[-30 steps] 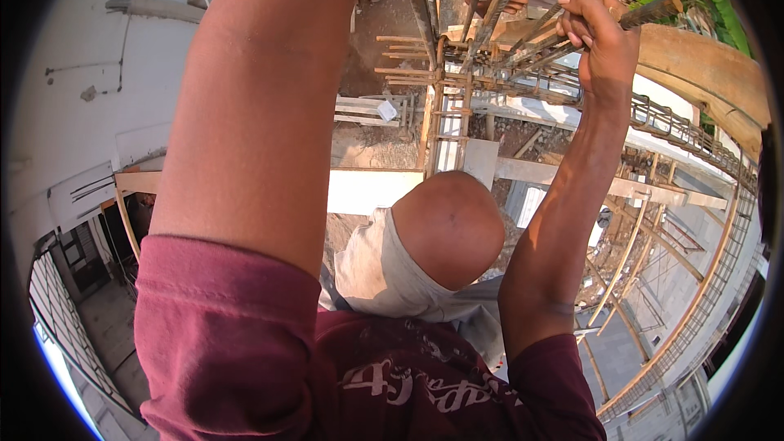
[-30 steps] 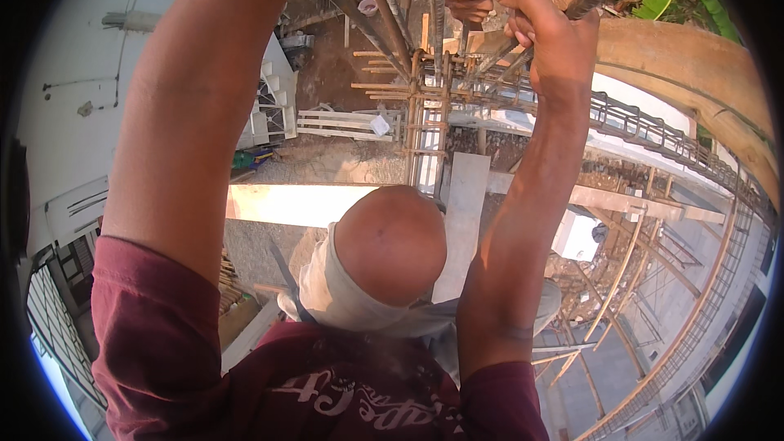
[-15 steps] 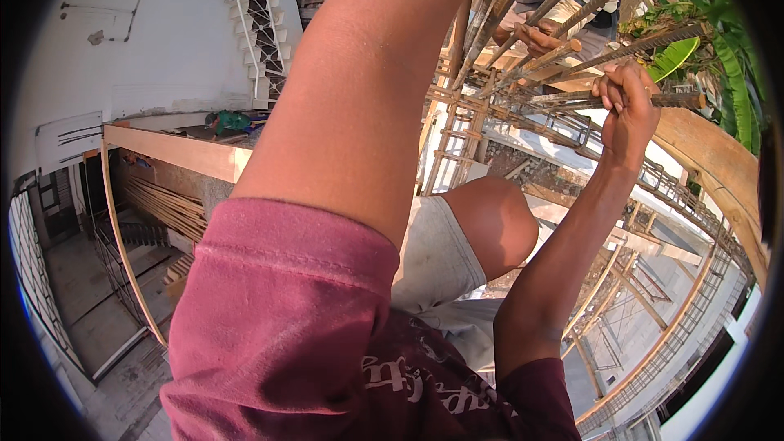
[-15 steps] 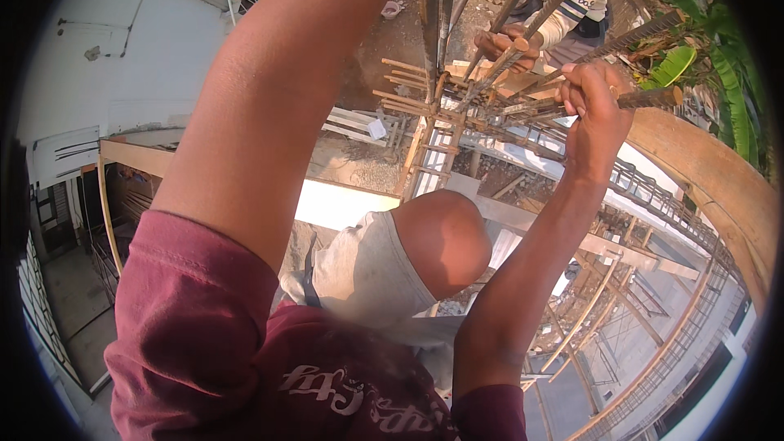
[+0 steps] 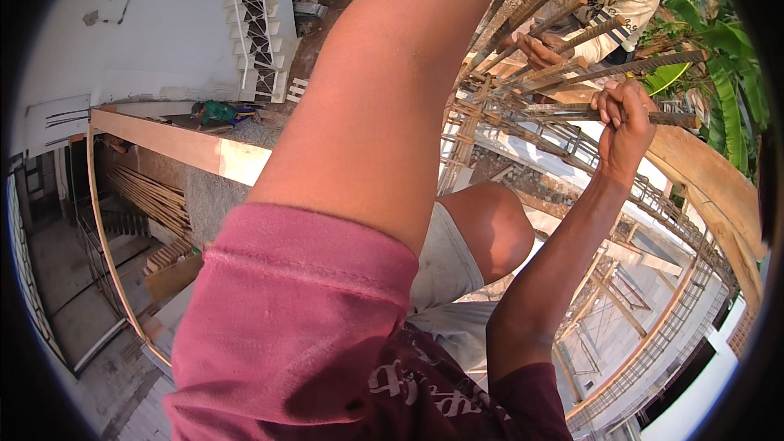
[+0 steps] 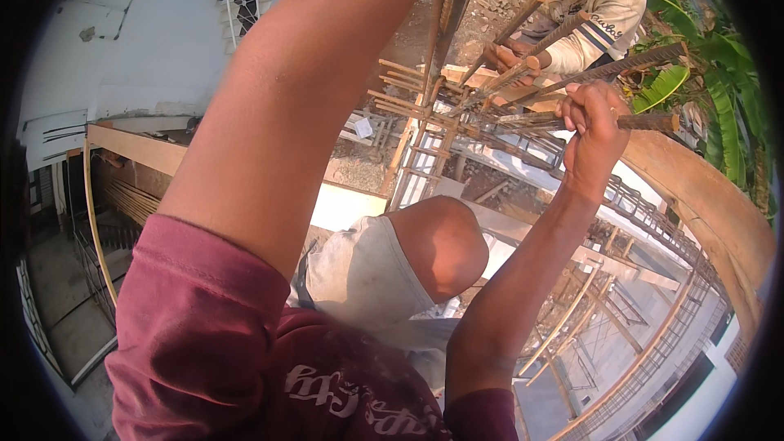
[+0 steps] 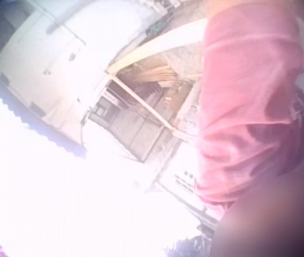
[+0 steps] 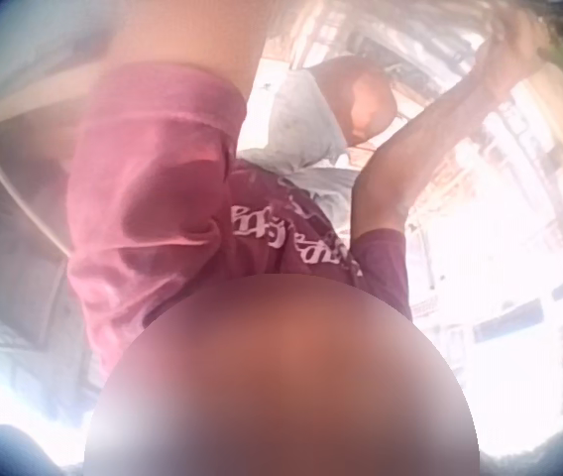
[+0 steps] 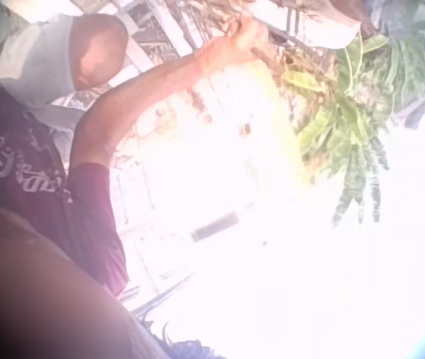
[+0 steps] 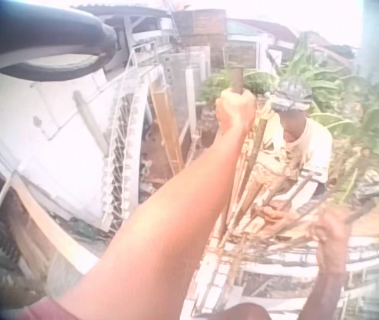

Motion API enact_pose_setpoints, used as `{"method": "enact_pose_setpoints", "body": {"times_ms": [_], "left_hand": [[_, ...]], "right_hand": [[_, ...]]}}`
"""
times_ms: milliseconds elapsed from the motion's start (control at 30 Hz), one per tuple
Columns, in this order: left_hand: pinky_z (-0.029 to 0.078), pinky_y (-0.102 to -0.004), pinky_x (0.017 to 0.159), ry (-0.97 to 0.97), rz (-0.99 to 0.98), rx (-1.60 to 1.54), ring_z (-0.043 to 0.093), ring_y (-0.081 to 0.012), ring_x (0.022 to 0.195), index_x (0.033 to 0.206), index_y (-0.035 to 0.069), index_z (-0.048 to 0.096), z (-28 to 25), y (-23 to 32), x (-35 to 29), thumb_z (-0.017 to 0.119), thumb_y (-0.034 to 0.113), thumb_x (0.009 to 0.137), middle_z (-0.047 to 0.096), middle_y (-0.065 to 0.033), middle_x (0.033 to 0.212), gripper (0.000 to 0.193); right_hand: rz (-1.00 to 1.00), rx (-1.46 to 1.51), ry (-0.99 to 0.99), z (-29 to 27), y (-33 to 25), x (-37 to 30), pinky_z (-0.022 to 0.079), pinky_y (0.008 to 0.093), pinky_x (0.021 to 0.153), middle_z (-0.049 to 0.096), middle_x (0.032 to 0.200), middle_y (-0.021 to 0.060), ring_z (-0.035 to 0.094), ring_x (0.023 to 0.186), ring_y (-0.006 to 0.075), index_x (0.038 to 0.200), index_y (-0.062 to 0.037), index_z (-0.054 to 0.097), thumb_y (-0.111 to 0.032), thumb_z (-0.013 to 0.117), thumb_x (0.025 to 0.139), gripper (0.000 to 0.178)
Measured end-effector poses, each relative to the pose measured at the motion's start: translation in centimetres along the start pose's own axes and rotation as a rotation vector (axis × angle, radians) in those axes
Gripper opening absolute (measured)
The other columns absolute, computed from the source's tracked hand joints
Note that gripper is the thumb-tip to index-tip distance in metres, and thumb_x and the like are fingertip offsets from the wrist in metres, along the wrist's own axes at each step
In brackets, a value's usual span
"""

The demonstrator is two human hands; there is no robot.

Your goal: The person stands on scaffolding and uses a metal pipe to adjust and secure wooden planks and metal poles. They repeatedly lift and position the pipe to align components of the structure.

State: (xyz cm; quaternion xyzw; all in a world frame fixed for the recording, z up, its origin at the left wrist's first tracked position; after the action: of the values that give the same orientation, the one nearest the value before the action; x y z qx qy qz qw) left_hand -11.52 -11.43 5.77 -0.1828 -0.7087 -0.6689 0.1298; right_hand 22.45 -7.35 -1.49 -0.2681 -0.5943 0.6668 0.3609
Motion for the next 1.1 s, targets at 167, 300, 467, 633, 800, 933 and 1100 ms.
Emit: {"method": "enact_pose_setpoints", "body": {"times_ms": [167,300,467,633,800,933,1100], "left_hand": [[0.053,-0.0508,0.078,-0.019,-0.043,0.012,0.071,-0.0467,0.087,0.09,-0.002,0.075,-0.3,0.1,-0.7,0.062,0.032,0.083,0.072,-0.0284,0.086,0.038],[0.052,-0.0473,0.072,-0.085,-0.007,-0.023,0.071,-0.0373,0.076,0.085,-0.002,0.073,-0.1,-0.6,-1.6,0.063,0.036,0.083,0.072,-0.0234,0.078,0.039],[0.048,-0.04,0.064,-0.183,-0.128,-0.198,0.063,-0.0224,0.065,0.091,0.002,0.073,-2.2,-1.4,-2.7,0.069,0.031,0.084,0.066,-0.0069,0.068,0.029],[0.048,-0.0322,0.062,-0.474,-0.46,-0.58,0.057,-0.0141,0.063,0.098,0.007,0.071,-11.9,-1.4,-4.8,0.074,0.024,0.089,0.064,-0.0015,0.074,0.019],[0.027,-0.0283,0.039,0.005,-0.301,-0.437,0.025,-0.0082,0.038,0.063,0.016,0.035,-21.1,-1.8,-7.7,0.065,0.017,0.097,0.032,0.0023,0.047,0.045],[0.028,-0.027,0.039,-0.009,-0.308,-0.48,0.026,-0.0081,0.039,0.068,0.015,0.036,-24.6,-2.2,-8.8,0.058,0.016,0.102,0.032,0.0016,0.049,0.041],[0.029,-0.0261,0.041,-0.04,-0.297,-0.632,0.03,-0.007,0.042,0.072,0.012,0.037,-25.5,-3.5,-9.4,0.059,0.016,0.102,0.036,0.0007,0.052,0.038]], "right_hand": [[-0.056,0.031,-0.026,0.2,0.0,0.1,0.041,0.0294,0.056,0.039,0.057,-0.0013,0.037,0.049,0.0094,0.071,0.0027,0.063,-0.005,0.066,0.085,0.016],[-0.109,0.061,-0.032,0.1,0.0,-0.1,0.037,0.0273,0.052,0.042,0.058,-0.0018,0.038,0.048,0.0074,0.074,0.0039,0.066,-0.005,0.067,0.086,0.015],[-0.027,0.058,0.013,0.1,0.1,0.0,0.041,0.0293,0.054,0.042,0.053,-0.0009,0.038,0.046,0.0093,0.063,-0.002,0.055,-0.006,0.071,0.083,0.026],[-0.05,0.022,0.009,0.6,-0.2,0.1,0.039,0.0302,0.051,0.04,0.052,-0.0005,0.034,0.046,0.0095,0.058,-0.0098,0.04,0.0,0.063,0.086,0.038],[-0.054,0.052,-0.017,0.7,0.1,0.1,0.034,0.0299,0.05,0.034,0.053,-0.0015,0.031,0.048,0.0107,0.058,-0.01,0.037,-0.002,0.061,0.084,0.036],[-0.035,-0.051,-0.098,1.0,-0.2,-0.3,0.039,0.0255,0.057,0.03,0.052,-0.0021,0.03,0.05,0.0106,0.063,-0.0146,0.032,-0.007,0.056,0.088,0.036],[-0.062,-0.072,-0.094,1.6,-0.3,-0.6,0.042,0.0299,0.059,0.032,0.052,-0.0006,0.03,0.048,0.0123,0.062,-0.0131,0.035,-0.006,0.056,0.085,0.032]]}}
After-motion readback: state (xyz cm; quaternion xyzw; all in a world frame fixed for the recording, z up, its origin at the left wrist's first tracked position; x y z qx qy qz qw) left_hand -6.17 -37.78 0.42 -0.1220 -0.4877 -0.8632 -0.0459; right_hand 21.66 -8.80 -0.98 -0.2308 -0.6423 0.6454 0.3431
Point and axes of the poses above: each hand's wrist, its own x-axis towards the middle knuckle, its own z-axis out of the palm, y = z × x, the point moved 5 cm from there along x, towards the middle knuckle
